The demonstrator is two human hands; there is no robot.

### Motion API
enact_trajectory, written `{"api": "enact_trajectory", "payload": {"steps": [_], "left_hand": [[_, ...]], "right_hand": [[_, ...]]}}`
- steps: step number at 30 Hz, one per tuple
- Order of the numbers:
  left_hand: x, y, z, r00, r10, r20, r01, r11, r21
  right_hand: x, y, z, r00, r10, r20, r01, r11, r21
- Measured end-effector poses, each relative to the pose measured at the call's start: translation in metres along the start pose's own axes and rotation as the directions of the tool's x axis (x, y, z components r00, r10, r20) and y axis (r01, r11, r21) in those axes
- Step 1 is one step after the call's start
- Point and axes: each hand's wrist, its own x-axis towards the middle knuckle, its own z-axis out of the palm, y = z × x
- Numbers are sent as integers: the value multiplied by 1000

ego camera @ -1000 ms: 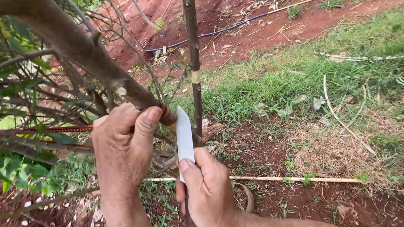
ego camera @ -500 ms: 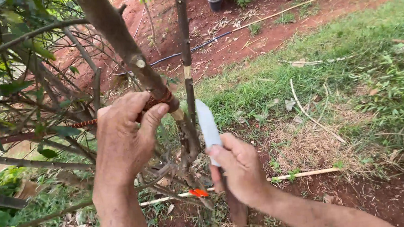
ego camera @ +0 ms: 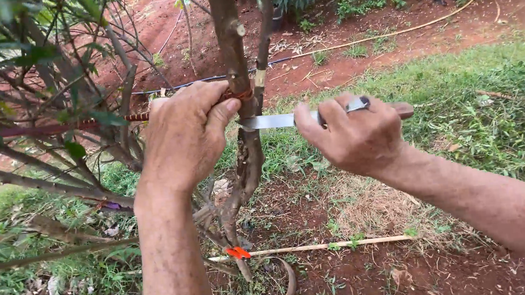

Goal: Scraping the bark off a tree branch using a knife, likely for air layering.

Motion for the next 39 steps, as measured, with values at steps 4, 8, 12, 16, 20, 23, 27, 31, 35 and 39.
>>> {"api": "enact_trajectory", "payload": {"steps": [4, 8, 12, 16, 20, 23, 27, 31, 35, 39], "left_hand": [[-2, 2, -2, 999, -32, -12, 31, 998, -49], [0, 2, -1, 998, -57, -18, 56, 996, -73], [1, 4, -3, 997, -77, 4, 77, 995, -70], [3, 0, 2, 998, -64, -18, 63, 997, -38], [2, 1, -1, 995, -95, 8, 96, 994, -43], [1, 1, 1, 995, -97, 4, 97, 995, -36], [2, -9, 12, 997, -29, -75, 32, 999, 35], [1, -8, 9, 998, -33, -53, 35, 998, 42], [0, -6, 5, 998, -35, -46, 36, 999, 32], [-3, -2, 1, 998, -59, -23, 59, 998, 17]], "right_hand": [[12, -4, -20, 998, -62, 17, 63, 995, -79], [22, -19, -37, 988, -64, 140, 81, 990, -119], [40, -16, -48, 985, -20, 170, 54, 979, -197], [43, -26, -52, 975, -88, 205, 128, 973, -193], [47, -24, -47, 978, -75, 195, 109, 979, -171], [42, -26, -44, 977, -78, 200, 108, 983, -147], [33, -24, -34, 966, -99, 238, 122, 989, -83], [33, -10, -18, 992, -92, 84, 98, 992, -78], [21, -6, -4, 980, -178, 87, 174, 984, 45], [33, 2, -4, 992, -125, -22, 126, 991, 47]]}}
